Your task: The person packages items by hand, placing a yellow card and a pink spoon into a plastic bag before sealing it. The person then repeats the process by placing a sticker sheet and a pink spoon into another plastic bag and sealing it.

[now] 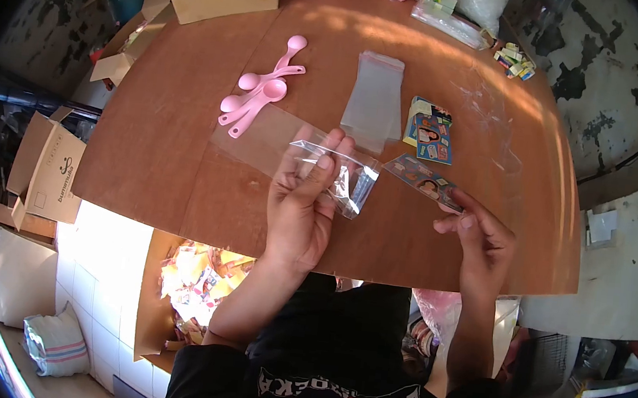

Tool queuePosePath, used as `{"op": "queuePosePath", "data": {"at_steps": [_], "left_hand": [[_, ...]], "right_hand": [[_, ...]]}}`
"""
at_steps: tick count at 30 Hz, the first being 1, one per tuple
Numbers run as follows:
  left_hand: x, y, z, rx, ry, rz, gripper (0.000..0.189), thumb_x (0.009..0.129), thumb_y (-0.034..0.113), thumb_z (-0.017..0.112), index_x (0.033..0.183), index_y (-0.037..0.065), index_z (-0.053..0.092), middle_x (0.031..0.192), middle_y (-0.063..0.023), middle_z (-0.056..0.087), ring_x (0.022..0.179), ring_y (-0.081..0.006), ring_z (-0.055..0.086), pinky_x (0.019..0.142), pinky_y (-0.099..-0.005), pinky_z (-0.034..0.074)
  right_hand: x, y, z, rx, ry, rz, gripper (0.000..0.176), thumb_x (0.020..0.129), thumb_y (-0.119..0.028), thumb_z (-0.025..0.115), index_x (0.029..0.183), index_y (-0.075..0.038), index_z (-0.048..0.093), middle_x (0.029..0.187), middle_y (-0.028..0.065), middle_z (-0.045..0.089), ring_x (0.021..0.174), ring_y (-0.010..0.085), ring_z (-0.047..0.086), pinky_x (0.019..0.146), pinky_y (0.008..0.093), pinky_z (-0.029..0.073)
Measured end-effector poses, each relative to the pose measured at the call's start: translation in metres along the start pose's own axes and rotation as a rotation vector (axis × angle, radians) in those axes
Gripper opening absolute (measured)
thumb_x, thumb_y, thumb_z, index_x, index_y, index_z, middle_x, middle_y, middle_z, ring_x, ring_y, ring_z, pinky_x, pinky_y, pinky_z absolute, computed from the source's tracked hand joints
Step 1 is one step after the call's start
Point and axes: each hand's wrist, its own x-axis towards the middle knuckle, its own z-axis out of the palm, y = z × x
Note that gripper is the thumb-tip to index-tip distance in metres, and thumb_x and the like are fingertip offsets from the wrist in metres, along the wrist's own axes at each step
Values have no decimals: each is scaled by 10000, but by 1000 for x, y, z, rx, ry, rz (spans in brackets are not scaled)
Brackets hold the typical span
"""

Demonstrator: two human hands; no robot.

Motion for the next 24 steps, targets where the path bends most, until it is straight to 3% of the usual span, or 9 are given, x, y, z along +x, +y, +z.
{"op": "queuePosePath", "data": {"at_steps": [2,3,6,10,20,24], "left_hand": [[-1,-4,0,-16,-6,-5,561,946,1,513,1441,20,250,1399,-206,424,1294,-281,457,1072,-389,431],[-1,-5,0,-21,-8,-15,563,945,-1,511,1441,18,247,1395,-205,429,1298,-282,453,1076,-393,425],[-3,-7,0,-29,-6,-27,568,944,-6,509,1444,16,240,1393,-207,434,1302,-283,449,1080,-396,420],[-5,-10,1,-44,-23,-26,606,933,-24,529,1452,12,221,1379,-227,454,1277,-285,478,1031,-360,467],[-8,-14,8,-15,-43,-18,582,953,-8,482,1461,15,199,1403,-231,429,1314,-290,434,1061,-400,430],[-9,-18,10,-35,-61,-23,585,920,-34,548,1437,16,279,1359,-224,476,1244,-293,510,993,-370,491]], "right_hand": [[-21,27,10,207,50,-17,314,980,-177,525,1148,72,617,1056,163,662,865,188,657,824,370,538],[-27,21,22,378,154,86,259,918,-87,630,1127,65,644,1015,130,678,910,146,635,836,298,514],[-42,37,34,240,289,102,249,900,-62,648,1121,52,652,1056,135,677,938,143,631,857,285,502],[-47,45,50,301,362,5,244,884,-16,652,1119,48,653,1086,145,672,976,141,629,884,267,494],[-53,34,64,169,228,-61,232,877,41,636,1105,83,646,1074,176,672,991,151,628,882,265,496],[-57,35,61,110,159,-89,221,870,69,627,1089,88,652,1089,185,668,1018,165,625,908,277,489]]}}
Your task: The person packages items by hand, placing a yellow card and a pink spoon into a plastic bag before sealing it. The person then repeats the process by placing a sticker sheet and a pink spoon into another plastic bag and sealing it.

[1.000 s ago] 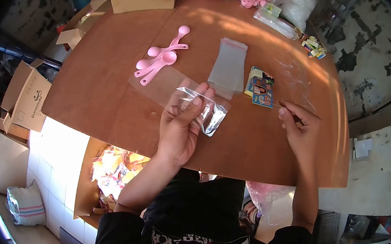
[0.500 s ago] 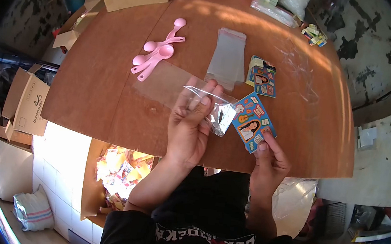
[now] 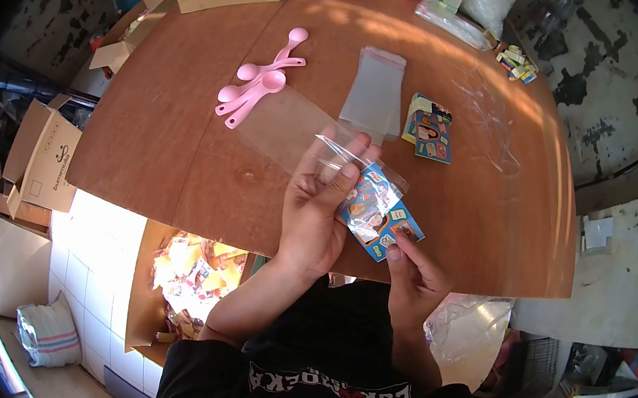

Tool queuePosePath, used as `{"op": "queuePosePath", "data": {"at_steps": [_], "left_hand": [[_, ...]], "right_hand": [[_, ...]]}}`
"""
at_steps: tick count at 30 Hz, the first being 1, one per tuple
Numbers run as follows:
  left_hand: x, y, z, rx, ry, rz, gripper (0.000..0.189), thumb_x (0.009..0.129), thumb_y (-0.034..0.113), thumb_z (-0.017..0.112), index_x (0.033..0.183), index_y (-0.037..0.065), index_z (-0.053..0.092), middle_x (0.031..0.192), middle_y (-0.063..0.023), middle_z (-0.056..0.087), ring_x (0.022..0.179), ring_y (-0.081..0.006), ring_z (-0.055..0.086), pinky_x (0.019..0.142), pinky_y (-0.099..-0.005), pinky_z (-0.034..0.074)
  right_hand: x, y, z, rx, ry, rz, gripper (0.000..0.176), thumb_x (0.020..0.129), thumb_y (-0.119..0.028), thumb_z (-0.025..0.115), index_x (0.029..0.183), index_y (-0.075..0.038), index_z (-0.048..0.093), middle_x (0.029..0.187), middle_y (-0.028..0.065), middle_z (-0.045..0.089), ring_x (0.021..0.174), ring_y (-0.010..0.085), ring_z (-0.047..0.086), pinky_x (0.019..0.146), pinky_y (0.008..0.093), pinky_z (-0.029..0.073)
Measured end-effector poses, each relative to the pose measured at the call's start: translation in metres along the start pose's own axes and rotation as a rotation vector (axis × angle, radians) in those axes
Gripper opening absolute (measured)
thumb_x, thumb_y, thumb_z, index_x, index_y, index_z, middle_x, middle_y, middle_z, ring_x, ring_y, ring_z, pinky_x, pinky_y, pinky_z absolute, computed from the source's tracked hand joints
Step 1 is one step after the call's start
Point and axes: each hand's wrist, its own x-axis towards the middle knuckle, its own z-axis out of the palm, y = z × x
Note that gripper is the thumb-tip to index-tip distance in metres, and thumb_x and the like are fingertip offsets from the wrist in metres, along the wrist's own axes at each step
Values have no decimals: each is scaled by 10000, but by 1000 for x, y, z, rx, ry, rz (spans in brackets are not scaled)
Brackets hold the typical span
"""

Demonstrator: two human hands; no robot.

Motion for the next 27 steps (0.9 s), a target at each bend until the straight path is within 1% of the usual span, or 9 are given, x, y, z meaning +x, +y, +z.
{"op": "queuePosePath", "data": {"at_steps": [4,6,7,9,10,12,17,22,27], "left_hand": [[-7,-8,1,34,-74,-82,584,909,-15,581,1428,55,320,1321,-185,514,1223,-284,529,945,-393,525],[-12,-10,5,31,-95,-84,569,911,-3,585,1420,73,343,1304,-168,526,1221,-278,531,931,-394,533],[-13,-9,5,6,-94,-110,566,912,1,585,1419,69,343,1307,-169,523,1219,-277,532,931,-391,533],[-12,-4,5,-34,-79,-147,558,918,11,579,1420,59,339,1313,-170,519,1220,-279,529,934,-392,535],[-12,-2,5,-35,-79,-148,558,918,11,579,1420,59,339,1313,-170,519,1220,-279,529,934,-392,535],[-12,2,6,-63,-58,-178,553,923,9,568,1421,52,332,1316,-170,517,1218,-281,531,948,-396,529],[-16,-1,8,-51,-60,-203,539,930,1,549,1420,59,331,1320,-178,511,1227,-286,522,956,-397,526],[-16,1,6,-34,-59,-151,491,931,4,550,1387,44,372,1318,-177,517,1223,-281,526,955,-400,527],[-22,-3,8,-28,-90,-214,437,930,8,556,1342,5,413,1314,-162,527,1229,-263,524,954,-399,526]], "right_hand": [[9,-2,3,1,21,19,206,871,73,623,1074,92,656,1103,185,664,1018,168,627,905,281,494],[16,2,4,49,-48,-43,291,881,54,619,1170,80,609,1117,182,659,1034,173,625,916,290,488],[19,1,5,48,-44,-41,291,881,54,619,1170,80,609,1117,182,659,1034,173,625,916,290,488],[22,-2,8,425,18,98,417,892,29,614,1291,65,499,1101,175,663,1042,178,625,921,294,478],[22,-1,6,424,19,99,417,892,29,614,1291,65,499,1101,175,663,1042,178,625,921,294,478],[23,0,3,485,-13,195,493,898,10,613,1345,47,408,1095,175,659,1047,182,623,922,299,472],[23,7,3,505,4,164,417,897,2,619,1279,46,459,1096,172,654,1020,178,633,903,301,487],[21,5,-2,690,-51,213,271,883,13,633,1138,62,554,1070,167,654,991,199,643,891,313,510],[18,13,2,556,-20,155,239,873,39,631,1102,63,565,1063,157,653,996,192,638,880,315,522]]}}
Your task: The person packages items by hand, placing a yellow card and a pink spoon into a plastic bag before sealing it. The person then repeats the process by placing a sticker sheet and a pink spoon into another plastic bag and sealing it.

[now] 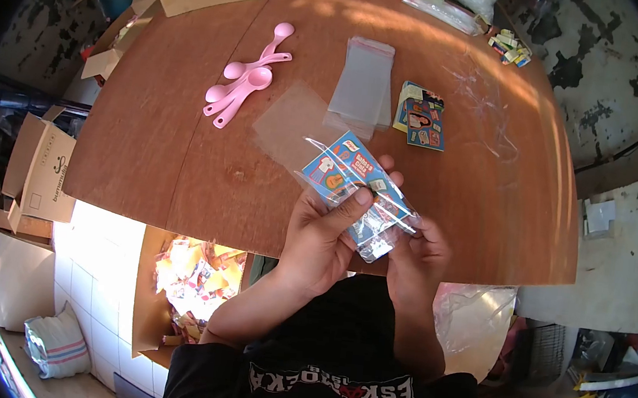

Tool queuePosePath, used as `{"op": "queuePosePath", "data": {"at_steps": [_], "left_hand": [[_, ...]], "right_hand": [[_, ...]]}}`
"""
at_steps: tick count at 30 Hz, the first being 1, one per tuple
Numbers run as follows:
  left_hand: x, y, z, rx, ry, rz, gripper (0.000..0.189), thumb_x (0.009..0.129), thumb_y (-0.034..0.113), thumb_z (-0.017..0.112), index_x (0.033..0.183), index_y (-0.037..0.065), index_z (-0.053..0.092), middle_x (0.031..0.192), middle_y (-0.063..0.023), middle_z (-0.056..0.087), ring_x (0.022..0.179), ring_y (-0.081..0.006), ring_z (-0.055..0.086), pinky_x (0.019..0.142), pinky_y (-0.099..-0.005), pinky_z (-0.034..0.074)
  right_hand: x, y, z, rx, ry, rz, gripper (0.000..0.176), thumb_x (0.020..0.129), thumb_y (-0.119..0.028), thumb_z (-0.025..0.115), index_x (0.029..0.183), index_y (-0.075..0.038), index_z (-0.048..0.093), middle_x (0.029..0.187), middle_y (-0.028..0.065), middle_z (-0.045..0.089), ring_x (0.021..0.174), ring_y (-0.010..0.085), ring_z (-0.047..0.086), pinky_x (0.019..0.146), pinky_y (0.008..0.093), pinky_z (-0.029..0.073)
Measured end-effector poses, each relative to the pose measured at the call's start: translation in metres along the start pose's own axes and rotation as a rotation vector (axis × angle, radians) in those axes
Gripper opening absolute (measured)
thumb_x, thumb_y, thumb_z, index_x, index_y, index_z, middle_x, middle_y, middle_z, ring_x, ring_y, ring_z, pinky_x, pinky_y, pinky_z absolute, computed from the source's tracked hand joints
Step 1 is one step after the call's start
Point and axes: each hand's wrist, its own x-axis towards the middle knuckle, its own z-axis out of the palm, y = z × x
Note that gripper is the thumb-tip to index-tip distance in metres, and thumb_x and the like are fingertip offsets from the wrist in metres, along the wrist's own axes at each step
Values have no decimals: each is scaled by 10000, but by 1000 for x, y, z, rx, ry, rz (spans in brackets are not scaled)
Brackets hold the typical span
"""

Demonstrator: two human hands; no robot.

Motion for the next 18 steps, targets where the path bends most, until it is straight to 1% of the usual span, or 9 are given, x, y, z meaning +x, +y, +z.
{"op": "queuePosePath", "data": {"at_steps": [1,5,7,9,11,13,15,17,18], "left_hand": [[-2,-2,1,-3,-13,-9,423,929,11,559,1329,-7,424,1311,-154,533,1231,-257,522,949,-394,528],[-7,-12,3,55,-36,-51,384,935,39,569,1301,1,456,1316,-131,549,1234,-240,523,991,-363,476],[-9,-16,1,80,-65,-23,378,948,71,561,1307,11,458,1336,-132,538,1235,-229,521,1015,-365,450],[-12,-17,1,67,-18,-118,411,949,87,544,1336,19,424,1334,-167,529,1228,-274,525,1031,-407,440],[-14,-19,2,126,-34,-107,449,965,134,523,1381,51,377,1359,-163,505,1254,-281,498,1030,-419,428],[-17,-20,3,157,-55,-169,490,966,175,518,1410,73,339,1403,-155,461,1283,-278,463,1023,-433,415],[-19,-19,2,164,-90,-241,509,961,220,523,1411,68,340,1399,-128,456,1278,-263,459,1010,-440,411],[-22,-23,-4,125,-98,-270,412,975,184,527,1348,44,424,1273,-72,536,1183,-176,521,970,-366,446],[-22,-24,-6,159,-107,-255,404,971,175,537,1337,42,430,1250,-70,544,1169,-176,526,933,-374,479]], "right_hand": [[-1,2,0,-66,25,-51,227,872,51,627,1090,62,568,1058,153,652,999,184,635,879,310,522],[-1,-3,7,-199,55,-35,219,865,70,622,1076,58,567,1033,137,653,988,161,632,877,298,513],[1,-6,13,-353,14,-148,275,854,76,629,1112,46,539,1086,134,628,1012,150,614,890,291,498],[3,-7,15,-311,40,-135,335,848,71,640,1157,44,514,1125,139,609,1030,148,602,892,286,493],[5,-7,12,-269,67,-121,396,842,66,651,1201,41,488,1165,144,589,1049,146,590,894,282,487],[9,-7,6,-270,12,-96,525,828,55,670,1292,42,426,1228,151,554,1088,151,572,890,270,482],[9,-12,13,-232,42,-76,523,826,58,665,1296,47,434,1213,153,567,1073,153,581,882,271,485],[9,-15,12,-195,67,-53,522,825,61,660,1299,52,443,1197,155,580,1058,155,590,875,271,487],[8,-18,7,-163,58,9,494,825,62,652,1282,57,464,1174,156,596,1043,159,599,873,280,492]]}}
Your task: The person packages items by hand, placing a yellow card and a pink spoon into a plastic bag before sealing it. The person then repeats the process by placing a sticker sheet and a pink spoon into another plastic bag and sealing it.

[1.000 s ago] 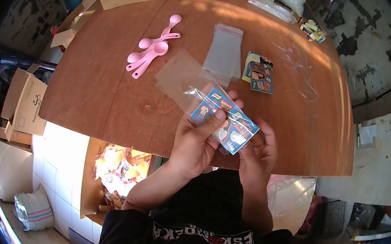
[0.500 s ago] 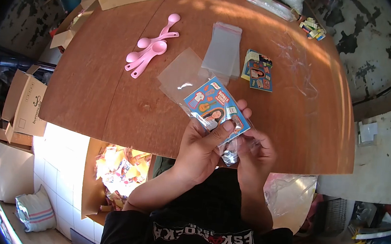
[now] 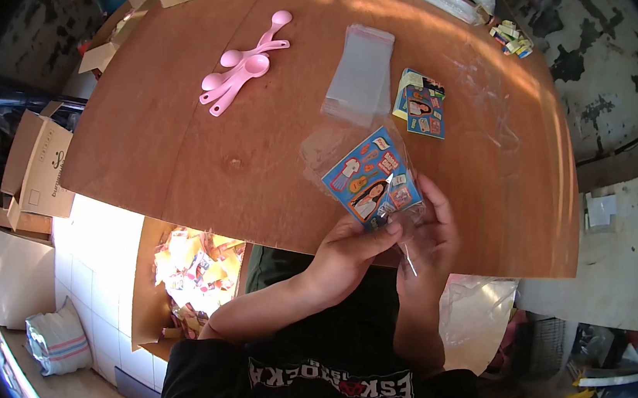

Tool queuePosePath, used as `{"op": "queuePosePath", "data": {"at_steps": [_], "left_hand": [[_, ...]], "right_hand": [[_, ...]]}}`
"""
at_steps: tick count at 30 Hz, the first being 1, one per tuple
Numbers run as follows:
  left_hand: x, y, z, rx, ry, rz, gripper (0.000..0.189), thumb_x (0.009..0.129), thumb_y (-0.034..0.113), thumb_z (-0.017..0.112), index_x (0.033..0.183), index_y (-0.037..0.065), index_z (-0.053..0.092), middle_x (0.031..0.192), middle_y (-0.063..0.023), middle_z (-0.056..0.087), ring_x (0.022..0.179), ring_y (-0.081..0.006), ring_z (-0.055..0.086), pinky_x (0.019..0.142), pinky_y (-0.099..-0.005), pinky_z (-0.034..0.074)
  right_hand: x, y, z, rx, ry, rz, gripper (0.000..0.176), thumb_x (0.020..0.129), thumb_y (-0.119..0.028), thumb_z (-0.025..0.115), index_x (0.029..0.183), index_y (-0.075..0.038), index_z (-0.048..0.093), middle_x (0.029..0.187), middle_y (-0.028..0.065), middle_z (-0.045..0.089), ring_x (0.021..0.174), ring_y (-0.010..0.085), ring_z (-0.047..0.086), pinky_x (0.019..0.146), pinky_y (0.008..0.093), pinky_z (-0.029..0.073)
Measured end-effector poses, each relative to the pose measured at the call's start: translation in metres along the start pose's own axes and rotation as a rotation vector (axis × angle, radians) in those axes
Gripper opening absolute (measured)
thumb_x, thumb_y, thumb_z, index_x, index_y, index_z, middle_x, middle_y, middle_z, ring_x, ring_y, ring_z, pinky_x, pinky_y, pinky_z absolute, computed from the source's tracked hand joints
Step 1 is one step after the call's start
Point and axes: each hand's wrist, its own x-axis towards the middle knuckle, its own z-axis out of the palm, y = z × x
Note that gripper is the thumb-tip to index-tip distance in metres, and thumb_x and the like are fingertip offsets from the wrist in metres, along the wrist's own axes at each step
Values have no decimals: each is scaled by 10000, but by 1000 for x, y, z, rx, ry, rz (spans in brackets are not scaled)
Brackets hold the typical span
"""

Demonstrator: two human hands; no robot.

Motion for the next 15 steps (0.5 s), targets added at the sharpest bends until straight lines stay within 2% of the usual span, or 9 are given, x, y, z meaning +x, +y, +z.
{"op": "queuePosePath", "data": {"at_steps": [1,2,3,5,7,8,11,15], "left_hand": [[-2,0,0,-6,8,-3,404,971,175,537,1337,42,430,1250,-70,544,1169,-176,526,933,-374,479],[-3,2,0,67,-23,0,445,964,203,537,1357,48,395,1258,-82,533,1184,-212,516,961,-412,457],[-3,5,0,142,-55,8,488,957,230,537,1376,54,360,1265,-94,521,1200,-247,507,988,-450,435],[1,7,-5,67,-59,28,472,963,217,527,1372,39,372,1325,-128,497,1243,-268,487,1009,-451,436],[9,10,1,12,66,381,452,973,198,503,1370,21,383,1393,-168,452,1287,-300,457,1034,-451,426],[10,8,-3,-14,41,411,441,983,187,478,1371,-1,386,1422,-200,424,1318,-321,428,1043,-445,418],[9,12,-5,-56,26,353,445,987,190,469,1366,-25,378,1396,-208,452,1308,-325,440,1045,-445,415],[1,14,-7,-99,34,339,449,979,195,477,1353,-36,389,1402,-219,443,1313,-328,434,1047,-446,410]], "right_hand": [[-2,-1,-6,31,-13,65,466,826,64,645,1264,62,485,1150,158,612,1027,162,607,871,289,497],[-4,-5,-8,126,-23,154,394,830,70,627,1210,67,524,1108,163,633,1002,171,623,868,302,503],[-5,-6,-9,123,-24,163,394,830,70,627,1210,67,524,1108,163,633,1002,171,623,868,302,503],[-5,-5,-9,73,16,177,374,832,67,619,1194,62,529,1096,164,638,1003,178,628,861,306,506],[-3,-6,-5,78,7,175,366,834,61,620,1188,65,530,1091,165,640,1001,181,630,868,307,503],[-7,-7,-3,84,11,184,358,835,56,622,1181,68,532,1085,165,642,998,185,632,875,309,499],[-9,-9,4,112,17,262,355,834,43,628,1172,84,528,1082,163,644,1001,191,632,909,317,485],[-15,2,7,99,24,313,315,832,39,634,1130,84,545,1020,149,663,911,171,655,837,300,525]]}}
